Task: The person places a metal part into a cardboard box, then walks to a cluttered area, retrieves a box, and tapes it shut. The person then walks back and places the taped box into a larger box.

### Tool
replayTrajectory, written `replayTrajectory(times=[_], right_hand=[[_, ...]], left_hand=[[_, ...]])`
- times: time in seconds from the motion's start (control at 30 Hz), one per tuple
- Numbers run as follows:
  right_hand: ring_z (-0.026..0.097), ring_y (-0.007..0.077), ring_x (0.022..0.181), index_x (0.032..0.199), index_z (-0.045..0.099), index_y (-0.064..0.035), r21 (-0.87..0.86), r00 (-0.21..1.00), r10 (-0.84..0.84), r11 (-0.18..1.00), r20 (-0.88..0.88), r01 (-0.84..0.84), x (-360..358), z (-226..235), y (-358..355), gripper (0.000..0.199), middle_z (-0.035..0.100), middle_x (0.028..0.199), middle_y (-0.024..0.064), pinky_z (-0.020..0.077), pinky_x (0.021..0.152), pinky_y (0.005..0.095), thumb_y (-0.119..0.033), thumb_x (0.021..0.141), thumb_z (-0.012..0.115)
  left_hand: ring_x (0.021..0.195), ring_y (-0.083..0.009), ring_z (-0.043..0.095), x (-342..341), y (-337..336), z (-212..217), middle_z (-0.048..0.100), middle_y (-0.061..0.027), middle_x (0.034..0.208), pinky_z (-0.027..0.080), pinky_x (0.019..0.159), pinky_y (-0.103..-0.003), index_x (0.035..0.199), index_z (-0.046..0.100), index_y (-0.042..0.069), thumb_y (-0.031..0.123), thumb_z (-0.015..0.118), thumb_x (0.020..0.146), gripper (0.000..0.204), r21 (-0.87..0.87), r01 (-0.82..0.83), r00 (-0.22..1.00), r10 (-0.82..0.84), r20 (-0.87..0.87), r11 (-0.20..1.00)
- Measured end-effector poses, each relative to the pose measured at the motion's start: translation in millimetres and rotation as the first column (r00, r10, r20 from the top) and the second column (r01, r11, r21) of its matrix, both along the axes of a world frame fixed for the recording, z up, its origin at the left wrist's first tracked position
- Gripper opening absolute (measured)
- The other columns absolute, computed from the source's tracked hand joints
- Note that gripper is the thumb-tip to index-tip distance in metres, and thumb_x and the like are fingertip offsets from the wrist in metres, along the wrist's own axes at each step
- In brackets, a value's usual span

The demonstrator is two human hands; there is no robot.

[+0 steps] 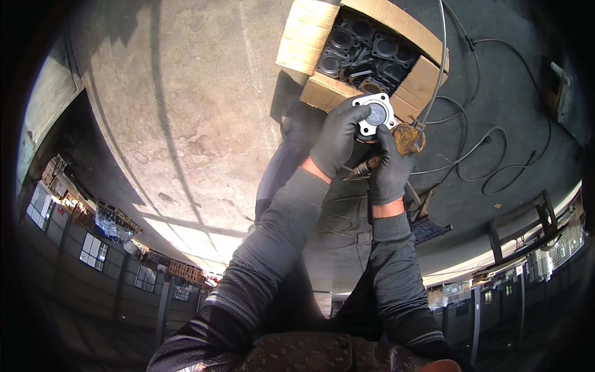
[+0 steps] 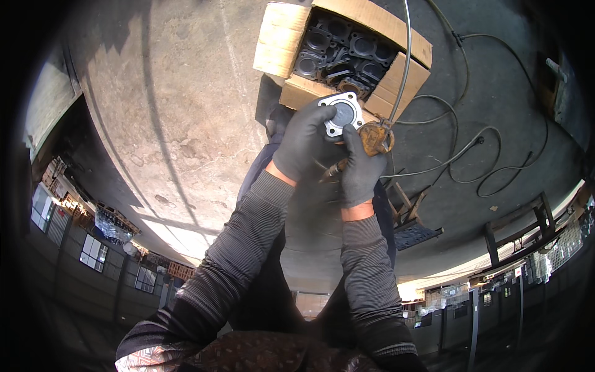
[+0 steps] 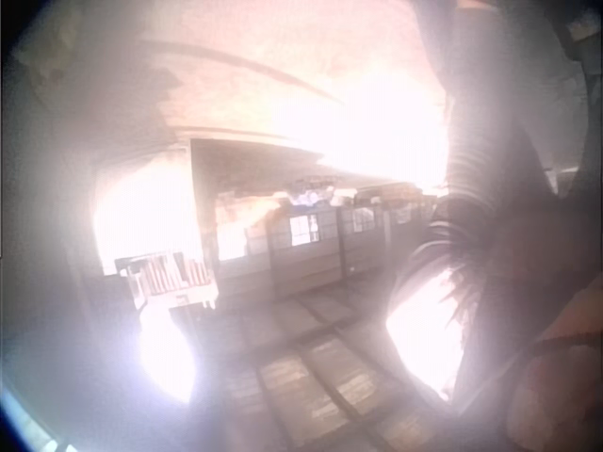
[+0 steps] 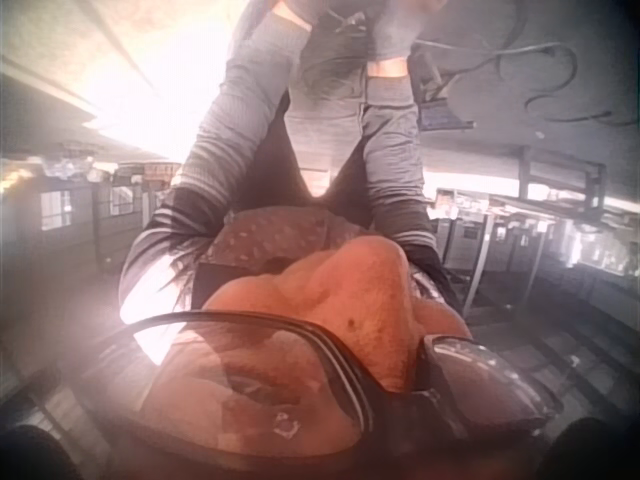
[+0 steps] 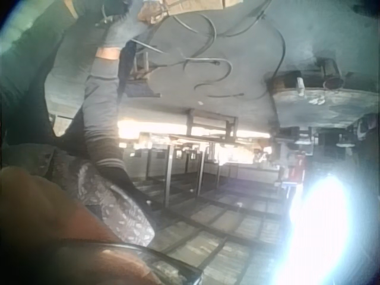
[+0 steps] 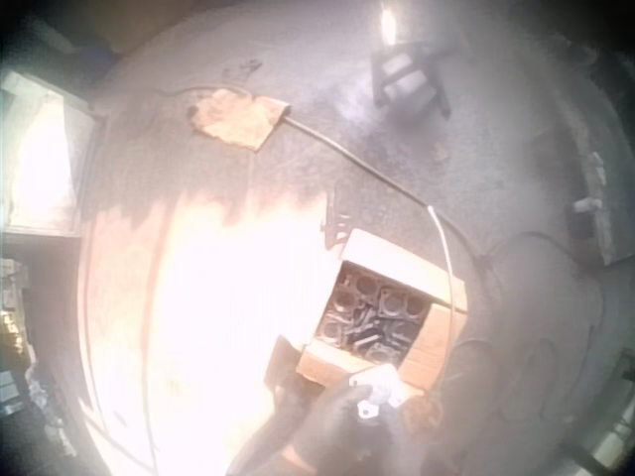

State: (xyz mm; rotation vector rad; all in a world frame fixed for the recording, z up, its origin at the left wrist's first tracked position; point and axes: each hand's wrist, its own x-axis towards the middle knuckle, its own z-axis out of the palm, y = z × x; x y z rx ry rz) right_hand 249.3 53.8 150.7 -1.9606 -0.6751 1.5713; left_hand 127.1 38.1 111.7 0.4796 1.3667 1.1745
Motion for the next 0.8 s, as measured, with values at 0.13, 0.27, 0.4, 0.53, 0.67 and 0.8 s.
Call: replayTrajectory(times=[0.13, 0.27, 0.4, 0.53, 0.67, 0.8], right_hand=[[0.068, 0.0105, 0.085, 0.105, 0.072, 0.0029, -0.005, 1.000, 0.013, 1.000, -0.022, -0.013, -1.6, 1.9, 3.4, 0.016, 0.072, 0.097, 0.0032, 0.0538, 0.076, 0.0273, -0.007, 0.093, 0.077], [0.067, 0.0096, 0.082, 0.099, 0.073, 0.0000, -0.043, 0.999, 0.013, 0.999, -0.052, -0.015, 1.5, 1.1, 13.1, 0.013, 0.073, 0.093, 0.0025, 0.0518, 0.074, 0.0255, -0.012, 0.095, 0.076], [0.069, 0.0109, 0.080, 0.099, 0.073, 0.0004, -0.141, 0.985, 0.058, 0.987, -0.163, -0.081, 5.5, 2.9, 19.0, 0.016, 0.076, 0.088, 0.0038, 0.0521, 0.073, 0.0256, -0.016, 0.098, 0.073], [0.071, 0.0128, 0.081, 0.101, 0.073, 0.0019, -0.134, 0.971, 0.032, 0.989, -0.237, -0.065, 5.7, -1.9, 18.4, 0.016, 0.077, 0.091, 0.0069, 0.0535, 0.073, 0.0260, -0.014, 0.099, 0.071], [0.072, 0.0140, 0.082, 0.106, 0.073, 0.0030, -0.132, 0.964, 0.047, 0.988, -0.262, -0.084, 6.4, -7.6, 13.0, 0.018, 0.077, 0.093, 0.0075, 0.0541, 0.074, 0.0267, -0.013, 0.100, 0.069], [0.072, 0.0148, 0.084, 0.109, 0.073, 0.0035, -0.108, 0.963, 0.066, 0.989, -0.261, -0.097, 7.8, -13.8, 7.9, 0.020, 0.077, 0.094, 0.0068, 0.0548, 0.075, 0.0277, -0.013, 0.100, 0.068]], left_hand=[[0.108, -0.0227, 0.071, 8.5, 0.0, -1.5, 0.071, -0.0161, 0.118, 0.057, 0.094, -0.033, 0.127, 0.065, -0.005, 0.008, 0.066, 0.094, 0.035, -0.286, -0.151, 0.862, 0.268, 0.430, 0.946], [0.101, -0.0177, 0.071, 9.5, 2.7, -6.5, 0.072, -0.0118, 0.115, 0.058, 0.089, -0.031, 0.129, 0.062, -0.005, 0.010, 0.053, 0.102, 0.032, -0.033, -0.020, 1.000, 0.019, -0.008, 0.999], [0.098, -0.0151, 0.071, 7.1, 6.3, -8.8, 0.072, -0.0099, 0.113, 0.058, 0.085, -0.028, 0.130, 0.061, -0.004, 0.012, 0.054, 0.104, 0.031, -0.273, -0.181, 0.897, 0.272, 0.348, 0.945], [0.098, -0.0135, 0.070, 3.5, 12.7, -6.5, 0.072, -0.0089, 0.114, 0.059, 0.082, -0.026, 0.132, 0.060, -0.003, 0.012, 0.055, 0.104, 0.032, -0.368, -0.194, 0.806, 0.362, 0.469, 0.909], [0.100, -0.0118, 0.069, -1.2, 18.8, -0.2, 0.070, -0.0078, 0.117, 0.059, 0.082, -0.025, 0.137, 0.057, -0.001, 0.010, 0.055, 0.104, 0.034, -0.280, -0.182, 0.797, 0.308, 0.520, 0.943], [0.111, -0.0159, 0.067, -6.3, 21.7, -0.9, 0.067, -0.0119, 0.126, 0.055, 0.097, -0.030, 0.141, 0.053, -0.005, 0.008, 0.056, 0.104, 0.039, -0.250, -0.116, 0.857, 0.224, 0.464, 0.961]])
